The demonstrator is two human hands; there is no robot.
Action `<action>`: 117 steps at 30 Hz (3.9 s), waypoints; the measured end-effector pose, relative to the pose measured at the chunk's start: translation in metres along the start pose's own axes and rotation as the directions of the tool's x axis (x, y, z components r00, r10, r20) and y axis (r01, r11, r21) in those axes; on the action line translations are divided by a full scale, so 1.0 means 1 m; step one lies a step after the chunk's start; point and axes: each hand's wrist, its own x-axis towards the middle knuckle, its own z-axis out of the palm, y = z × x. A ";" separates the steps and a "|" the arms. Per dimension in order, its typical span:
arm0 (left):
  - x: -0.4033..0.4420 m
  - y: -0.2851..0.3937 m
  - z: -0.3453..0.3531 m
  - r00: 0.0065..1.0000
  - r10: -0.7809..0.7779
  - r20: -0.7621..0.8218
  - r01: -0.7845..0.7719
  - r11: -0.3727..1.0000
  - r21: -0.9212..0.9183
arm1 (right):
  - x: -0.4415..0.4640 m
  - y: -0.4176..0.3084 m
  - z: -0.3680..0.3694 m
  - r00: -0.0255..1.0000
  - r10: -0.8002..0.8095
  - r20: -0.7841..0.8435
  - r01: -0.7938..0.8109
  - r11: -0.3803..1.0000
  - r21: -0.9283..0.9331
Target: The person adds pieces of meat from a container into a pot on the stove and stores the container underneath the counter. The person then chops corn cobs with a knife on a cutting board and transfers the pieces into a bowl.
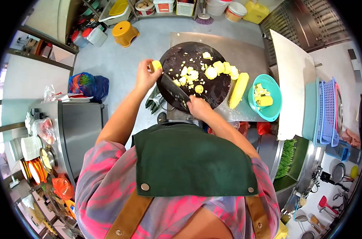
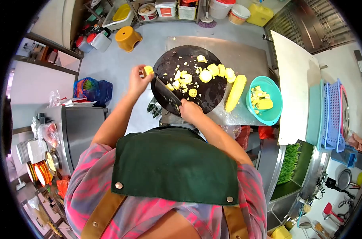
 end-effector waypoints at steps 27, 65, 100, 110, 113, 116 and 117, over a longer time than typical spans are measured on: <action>-0.048 -0.015 0.056 0.926 -0.152 0.345 0.198 0.975 -0.105 | 0.046 -0.032 -0.032 0.979 0.047 -0.200 -0.069 0.992 -0.103; -0.044 0.002 0.087 0.881 -0.265 0.392 0.335 0.934 -0.122 | 0.054 -0.021 -0.001 0.980 0.065 -0.189 -0.108 0.968 -0.226; -0.010 0.027 0.046 0.989 0.035 0.144 -0.012 0.987 -0.162 | 0.013 0.026 -0.015 0.944 0.140 -0.298 -0.143 0.990 0.012; -0.060 -0.004 0.051 0.967 -0.111 0.228 0.159 0.966 -0.203 | 0.031 -0.025 -0.049 0.966 -0.028 -0.255 -0.016 0.986 -0.167; -0.051 -0.008 0.055 0.897 -0.309 0.315 0.414 0.838 -0.356 | 0.032 -0.058 -0.075 0.896 -0.117 -0.429 0.040 0.982 -0.182; -0.045 -0.007 0.070 0.839 -0.393 0.376 0.534 0.724 -0.436 | 0.038 -0.062 -0.064 0.866 -0.073 -0.495 -0.011 0.986 -0.165; -0.047 -0.011 0.077 0.827 -0.406 0.389 0.553 0.713 -0.431 | 0.052 -0.032 -0.029 0.927 -0.047 -0.372 -0.031 0.979 -0.199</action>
